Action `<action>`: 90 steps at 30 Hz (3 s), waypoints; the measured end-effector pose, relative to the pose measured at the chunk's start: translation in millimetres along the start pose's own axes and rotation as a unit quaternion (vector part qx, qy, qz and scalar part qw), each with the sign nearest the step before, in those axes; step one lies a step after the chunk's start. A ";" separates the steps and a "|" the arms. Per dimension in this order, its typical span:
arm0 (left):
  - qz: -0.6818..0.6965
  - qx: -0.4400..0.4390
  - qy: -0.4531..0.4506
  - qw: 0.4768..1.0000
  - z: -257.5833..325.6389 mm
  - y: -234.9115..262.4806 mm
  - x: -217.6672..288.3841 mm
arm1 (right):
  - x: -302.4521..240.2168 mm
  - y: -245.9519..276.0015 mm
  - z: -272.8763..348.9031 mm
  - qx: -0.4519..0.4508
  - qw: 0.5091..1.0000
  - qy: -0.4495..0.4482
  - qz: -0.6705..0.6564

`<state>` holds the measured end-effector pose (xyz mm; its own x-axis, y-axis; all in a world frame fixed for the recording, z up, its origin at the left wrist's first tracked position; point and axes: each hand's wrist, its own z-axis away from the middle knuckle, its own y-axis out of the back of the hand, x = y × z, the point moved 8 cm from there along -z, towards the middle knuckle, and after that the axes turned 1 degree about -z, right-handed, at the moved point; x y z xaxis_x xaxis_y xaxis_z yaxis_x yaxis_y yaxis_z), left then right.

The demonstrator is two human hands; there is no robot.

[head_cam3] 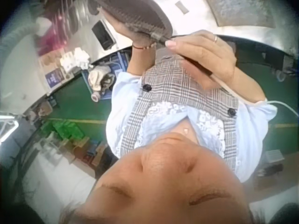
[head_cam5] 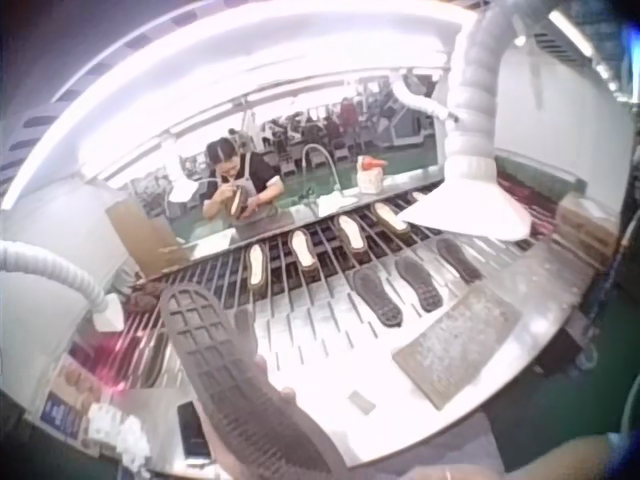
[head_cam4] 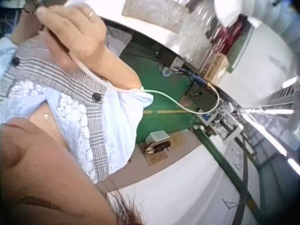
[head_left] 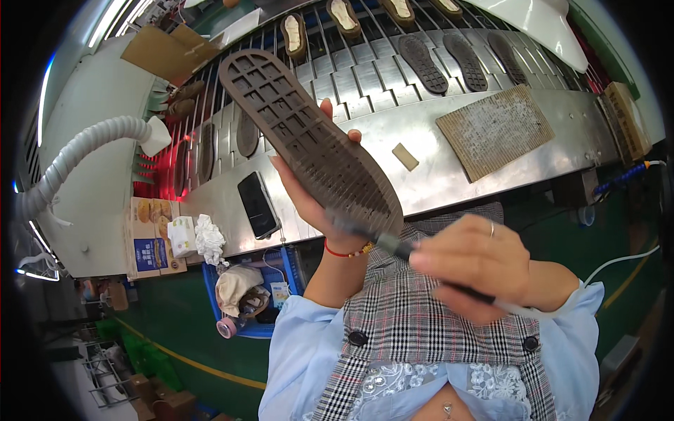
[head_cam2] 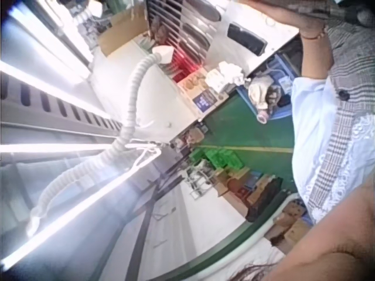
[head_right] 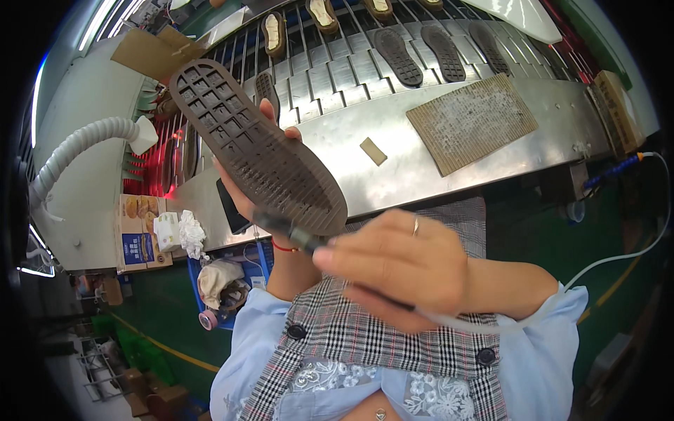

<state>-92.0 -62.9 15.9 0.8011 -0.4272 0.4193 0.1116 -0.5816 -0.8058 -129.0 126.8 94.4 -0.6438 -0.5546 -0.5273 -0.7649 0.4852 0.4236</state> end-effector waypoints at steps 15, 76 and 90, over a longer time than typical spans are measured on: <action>-0.057 0.144 -0.024 0.988 -0.4 12.5 16.2 | 14.4 -0.6 -2.2 -0.002 0.997 -0.069 -0.019; 0.070 0.167 0.414 0.892 54.6 12.3 -26.4 | 30.9 86.4 -19.5 -0.096 0.985 -0.061 -0.131; 0.026 0.133 0.323 0.937 59.2 69.2 -75.9 | 123.7 26.3 42.9 0.199 0.764 -0.358 -0.498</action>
<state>-110.3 -29.8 -96.4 0.2953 -0.8301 0.4730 0.2940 -0.3921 -0.8716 -227.8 99.9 8.7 0.5400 -0.3390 -0.7703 -0.7091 0.3098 -0.6334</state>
